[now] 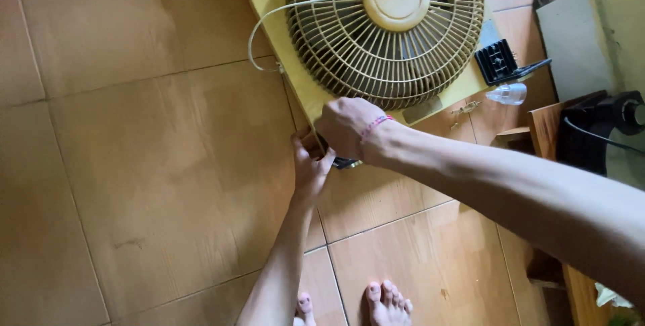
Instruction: Cleaning the grill of a box fan using a toothbrush and cleaning solution while inspecting its components.
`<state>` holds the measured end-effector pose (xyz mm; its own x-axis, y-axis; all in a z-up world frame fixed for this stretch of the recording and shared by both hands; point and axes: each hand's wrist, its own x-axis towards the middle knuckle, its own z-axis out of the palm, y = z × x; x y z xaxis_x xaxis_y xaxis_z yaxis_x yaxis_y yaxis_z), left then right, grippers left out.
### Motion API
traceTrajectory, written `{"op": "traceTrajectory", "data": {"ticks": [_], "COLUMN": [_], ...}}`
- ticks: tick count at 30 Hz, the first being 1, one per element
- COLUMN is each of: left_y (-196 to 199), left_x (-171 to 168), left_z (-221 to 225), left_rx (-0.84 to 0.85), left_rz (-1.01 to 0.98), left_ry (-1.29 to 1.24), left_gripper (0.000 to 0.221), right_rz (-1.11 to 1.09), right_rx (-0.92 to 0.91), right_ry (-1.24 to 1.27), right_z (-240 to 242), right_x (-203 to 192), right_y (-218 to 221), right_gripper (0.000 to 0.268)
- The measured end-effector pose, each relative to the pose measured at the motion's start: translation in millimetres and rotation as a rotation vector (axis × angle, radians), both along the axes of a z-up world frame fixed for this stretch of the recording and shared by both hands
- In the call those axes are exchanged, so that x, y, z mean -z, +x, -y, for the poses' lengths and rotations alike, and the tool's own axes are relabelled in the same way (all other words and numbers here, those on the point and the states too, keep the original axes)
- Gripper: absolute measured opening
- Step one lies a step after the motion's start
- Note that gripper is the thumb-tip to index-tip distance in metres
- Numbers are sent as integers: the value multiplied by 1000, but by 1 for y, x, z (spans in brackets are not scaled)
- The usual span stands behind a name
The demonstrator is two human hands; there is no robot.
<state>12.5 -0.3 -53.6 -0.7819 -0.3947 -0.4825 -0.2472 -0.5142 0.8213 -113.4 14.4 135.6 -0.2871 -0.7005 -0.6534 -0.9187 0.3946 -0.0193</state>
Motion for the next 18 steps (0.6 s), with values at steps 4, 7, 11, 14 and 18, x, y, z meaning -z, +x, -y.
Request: {"op": "traceTrajectory", "data": {"ticks": [4,7,11,14,18], "left_y": [2,0,-1,-5,-2], "left_x": [3,-16,-15,-26,-37], "left_z": [-4,-2,0,3,2], "left_rx": [-35,-46,-33,-38,-23], "left_rz": [-79,-41,4,24,105], "left_ry": [7,17,-17,-7,63], "left_gripper": [83,74,80,77,76], "right_rz": [-26,-25,-190,-189,-208], "right_rx": [524,522,105,-191,-594], "right_ry": [-47,-52,-253,-174,-271], "right_z": [0,-8,-15,-15,-26], "right_x": [55,55,28,21,21], "right_y": [-16,-9,6,-1,-15], "right_gripper": [20,22,13,14,12]}}
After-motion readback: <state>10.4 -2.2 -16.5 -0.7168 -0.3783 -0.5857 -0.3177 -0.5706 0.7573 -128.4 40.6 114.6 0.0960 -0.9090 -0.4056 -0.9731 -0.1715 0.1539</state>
